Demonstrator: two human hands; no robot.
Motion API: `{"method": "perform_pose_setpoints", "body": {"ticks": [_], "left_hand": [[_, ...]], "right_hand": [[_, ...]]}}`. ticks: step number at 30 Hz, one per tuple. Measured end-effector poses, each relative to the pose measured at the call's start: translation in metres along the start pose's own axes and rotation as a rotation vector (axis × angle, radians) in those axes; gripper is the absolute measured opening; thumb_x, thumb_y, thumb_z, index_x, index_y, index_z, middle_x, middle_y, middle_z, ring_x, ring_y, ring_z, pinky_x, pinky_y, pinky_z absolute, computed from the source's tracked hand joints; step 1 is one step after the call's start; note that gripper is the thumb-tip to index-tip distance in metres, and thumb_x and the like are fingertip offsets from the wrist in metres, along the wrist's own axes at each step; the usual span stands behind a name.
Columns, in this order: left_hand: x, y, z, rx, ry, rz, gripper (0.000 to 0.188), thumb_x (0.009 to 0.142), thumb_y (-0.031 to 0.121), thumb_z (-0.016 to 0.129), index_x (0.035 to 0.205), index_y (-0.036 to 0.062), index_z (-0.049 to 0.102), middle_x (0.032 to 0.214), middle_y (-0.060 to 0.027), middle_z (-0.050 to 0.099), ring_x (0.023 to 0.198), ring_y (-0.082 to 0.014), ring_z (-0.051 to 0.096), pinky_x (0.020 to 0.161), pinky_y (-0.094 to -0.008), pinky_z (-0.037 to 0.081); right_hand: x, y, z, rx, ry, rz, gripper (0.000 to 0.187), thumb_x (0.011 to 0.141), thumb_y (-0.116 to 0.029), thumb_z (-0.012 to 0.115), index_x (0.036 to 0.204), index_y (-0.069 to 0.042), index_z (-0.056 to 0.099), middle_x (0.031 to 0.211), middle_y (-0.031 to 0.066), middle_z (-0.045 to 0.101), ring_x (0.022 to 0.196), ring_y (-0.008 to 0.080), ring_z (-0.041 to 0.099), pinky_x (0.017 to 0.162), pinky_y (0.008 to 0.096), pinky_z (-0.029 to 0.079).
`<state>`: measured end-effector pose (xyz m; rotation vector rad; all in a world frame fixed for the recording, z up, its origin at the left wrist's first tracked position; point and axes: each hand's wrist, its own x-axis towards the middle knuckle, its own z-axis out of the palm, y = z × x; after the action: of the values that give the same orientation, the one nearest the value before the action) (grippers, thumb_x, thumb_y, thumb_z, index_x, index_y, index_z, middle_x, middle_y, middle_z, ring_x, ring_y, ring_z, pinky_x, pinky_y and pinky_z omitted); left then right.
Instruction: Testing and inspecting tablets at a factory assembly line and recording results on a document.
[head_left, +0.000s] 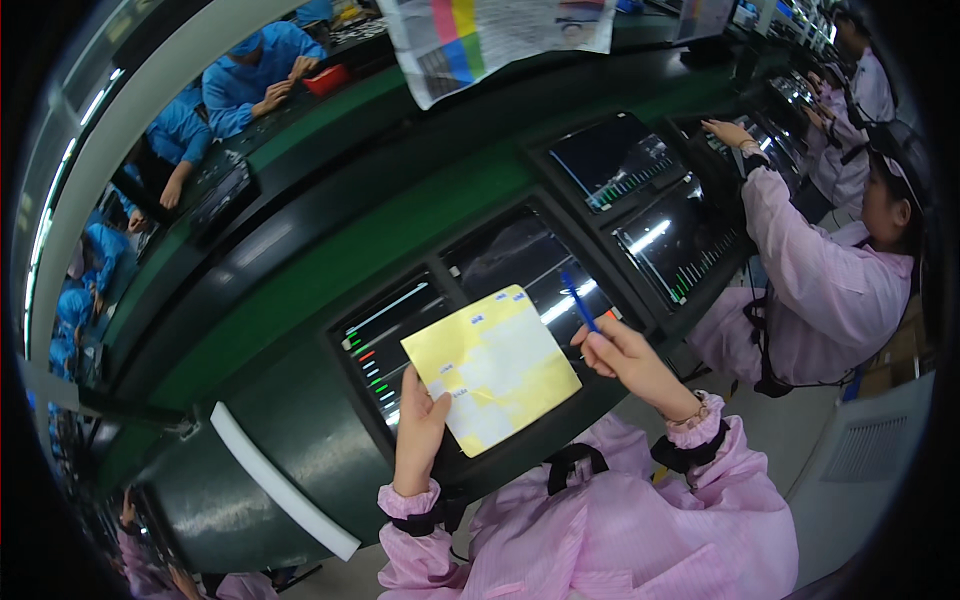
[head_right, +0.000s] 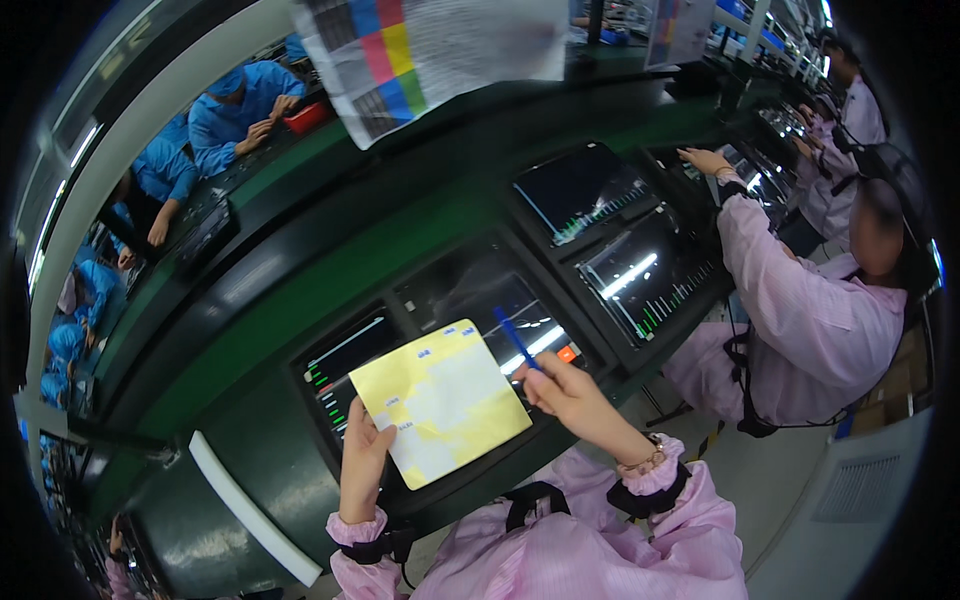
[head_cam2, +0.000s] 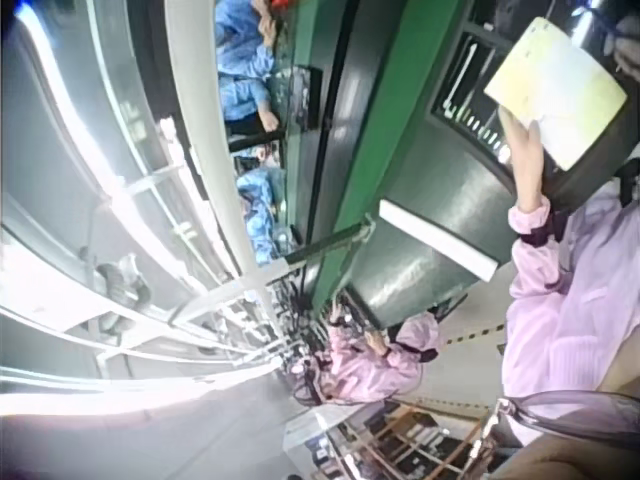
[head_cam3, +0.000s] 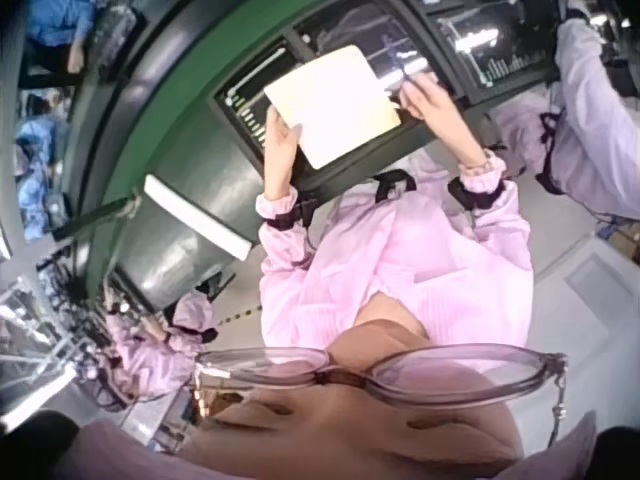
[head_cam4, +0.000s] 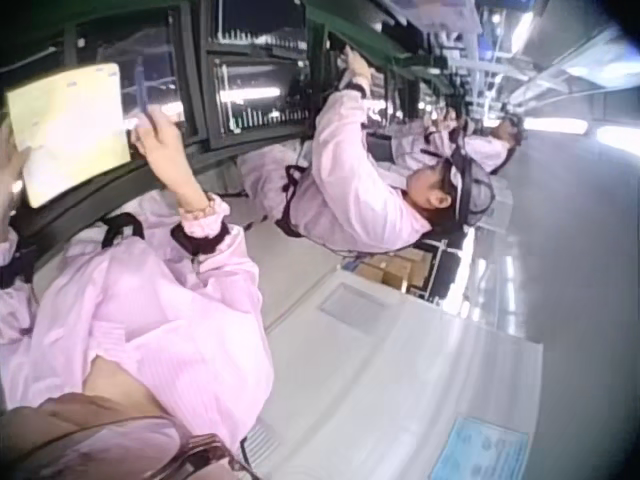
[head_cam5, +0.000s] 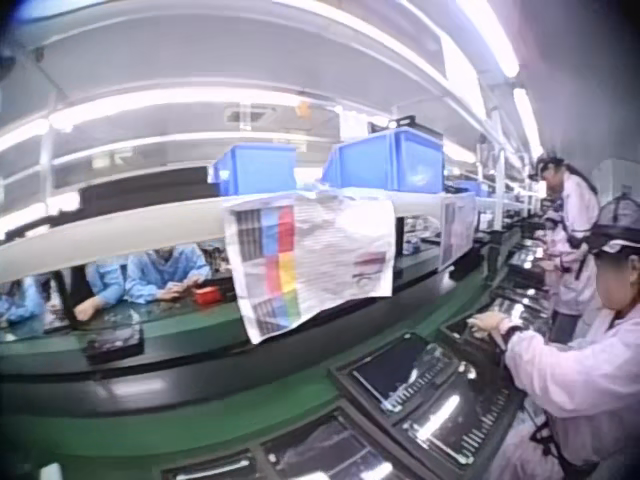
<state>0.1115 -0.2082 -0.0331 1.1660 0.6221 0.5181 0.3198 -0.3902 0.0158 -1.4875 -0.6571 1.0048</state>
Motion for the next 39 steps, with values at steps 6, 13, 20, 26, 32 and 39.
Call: {"method": "perform_pose_setpoints", "body": {"ticks": [6,13,20,26,32,39], "left_hand": [[0.016,0.006,0.015,0.090,0.058,-0.007,0.063,0.079,-0.013,0.043,0.137,-0.0009,0.024,0.126,-0.0168,0.051,0.118,-0.0221,0.050,0.097,-0.0304,0.038],[0.013,0.011,0.044,0.711,0.251,0.170,0.070,0.081,-0.008,0.050,0.141,-0.0023,0.014,0.137,-0.0237,0.035,0.129,-0.0336,0.034,0.105,-0.0375,0.028],[-0.018,0.057,0.106,1.279,-0.382,0.231,0.057,0.076,0.023,0.068,0.125,0.0010,0.048,0.102,-0.0100,0.058,0.095,-0.0244,0.055,0.086,-0.0391,0.038],[-0.022,0.043,0.101,1.103,-0.356,0.363,0.015,0.078,0.014,0.065,0.080,0.0038,0.054,0.063,-0.0058,0.050,0.051,-0.0213,0.053,0.046,-0.0315,0.039],[-0.018,0.060,0.096,0.806,-0.590,0.243,0.020,0.082,0.013,0.063,0.074,0.0028,0.048,0.062,-0.0081,0.046,0.050,-0.0230,0.052,0.047,-0.0317,0.043],[-0.029,0.056,0.026,0.568,-0.362,-0.134,0.014,0.088,0.011,0.054,0.083,-0.0023,0.055,0.080,-0.0111,0.059,0.070,-0.0249,0.059,0.062,-0.0290,0.047]], "right_hand": [[0.014,0.007,-0.009,0.058,-0.095,-0.048,0.034,0.098,-0.010,0.037,0.131,-0.003,0.034,0.091,0.0093,0.052,0.062,0.0106,0.055,0.056,0.0211,0.046],[0.024,-0.023,-0.025,0.481,-0.001,-0.080,0.035,0.095,-0.008,0.041,0.128,0.003,0.035,0.115,0.0232,0.052,0.082,0.0263,0.066,0.070,0.0299,0.056],[0.018,-0.015,-0.028,0.470,-0.519,0.177,0.008,0.087,-0.005,0.059,0.088,0.004,0.058,0.075,0.0129,0.065,0.055,0.0121,0.062,0.047,0.0195,0.044],[0.023,-0.032,-0.025,0.091,-0.628,0.093,0.011,0.086,-0.002,0.059,0.076,0.002,0.057,0.067,0.0075,0.063,0.049,0.0090,0.055,0.046,0.0210,0.042],[0.020,-0.048,-0.035,0.027,-0.717,-0.035,0.012,0.086,-0.006,0.062,0.078,0.002,0.064,0.067,0.0076,0.065,0.054,0.0122,0.062,0.048,0.0214,0.046],[-0.017,-0.031,-0.151,0.411,0.124,-0.554,0.028,0.099,-0.026,0.035,0.089,-0.001,0.044,0.056,0.0106,0.055,0.031,0.0109,0.046,0.030,0.0181,0.037]]}}
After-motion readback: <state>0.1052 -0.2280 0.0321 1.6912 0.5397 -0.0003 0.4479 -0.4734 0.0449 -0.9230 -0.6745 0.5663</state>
